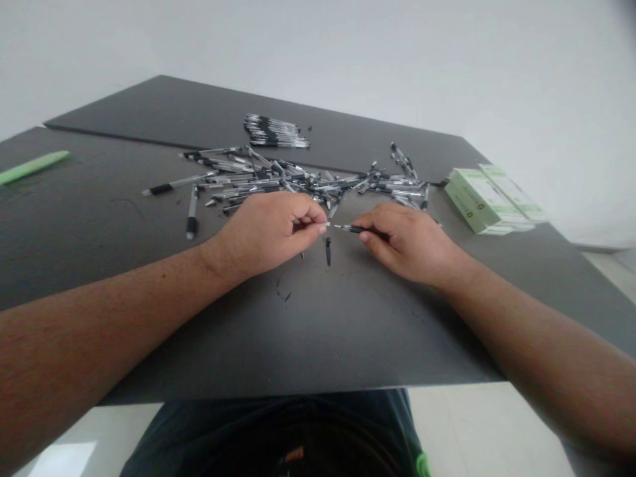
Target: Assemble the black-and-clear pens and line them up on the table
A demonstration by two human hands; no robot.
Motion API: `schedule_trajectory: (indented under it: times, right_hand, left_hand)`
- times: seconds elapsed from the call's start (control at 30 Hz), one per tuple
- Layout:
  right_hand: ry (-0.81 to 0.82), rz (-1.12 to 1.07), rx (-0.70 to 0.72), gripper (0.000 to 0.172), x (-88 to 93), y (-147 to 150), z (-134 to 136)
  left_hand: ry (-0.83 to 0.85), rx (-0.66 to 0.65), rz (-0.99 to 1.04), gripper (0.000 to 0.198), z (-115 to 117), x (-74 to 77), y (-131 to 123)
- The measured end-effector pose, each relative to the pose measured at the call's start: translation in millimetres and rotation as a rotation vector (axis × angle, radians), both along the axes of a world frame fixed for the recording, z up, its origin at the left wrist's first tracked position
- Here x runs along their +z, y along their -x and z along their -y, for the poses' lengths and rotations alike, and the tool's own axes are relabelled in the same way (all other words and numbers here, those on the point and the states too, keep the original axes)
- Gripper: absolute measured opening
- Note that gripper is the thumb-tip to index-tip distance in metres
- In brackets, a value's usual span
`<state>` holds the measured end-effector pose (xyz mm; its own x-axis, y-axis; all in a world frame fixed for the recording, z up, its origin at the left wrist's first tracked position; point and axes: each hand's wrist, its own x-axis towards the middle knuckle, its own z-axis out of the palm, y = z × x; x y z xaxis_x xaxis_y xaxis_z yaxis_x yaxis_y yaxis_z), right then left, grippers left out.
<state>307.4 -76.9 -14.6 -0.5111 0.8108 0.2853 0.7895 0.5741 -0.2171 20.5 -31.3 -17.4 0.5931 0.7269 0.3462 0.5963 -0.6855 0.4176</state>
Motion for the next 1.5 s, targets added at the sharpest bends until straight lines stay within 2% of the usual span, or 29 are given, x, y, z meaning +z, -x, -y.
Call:
schedule_trajectory:
  times: [0.7, 0.9, 1.17, 1.33, 1.5]
  right_hand:
    - [0.037, 0.048, 0.038, 0.033, 1.2, 12, 4]
    - [0.002, 0.042, 0.049, 0.034, -0.1, 14, 6]
    - [0.013, -0.054, -0.058, 0.017, -0.5, 14, 6]
    - [-0.009, -0.006, -0.029, 0.011, 1.6, 14, 6]
    - [-0.003, 0.017, 0.028, 0.022, 1.6, 14, 7]
  left_hand:
    - [-0.014, -0.084, -0.031, 0.026, 1, -5.4, -3]
    - [-0.019, -0.1, -0.009, 0.024, 0, -6.9, -4]
    - [-0.019, -0.093, -0.007, 0.023, 0, -6.7, -3]
    - [-0.022, -0.105, -0.002, 0.024, 0, -6.0, -3]
    - [-0.015, -0.102, 0.0, 0.024, 0, -6.1, -3]
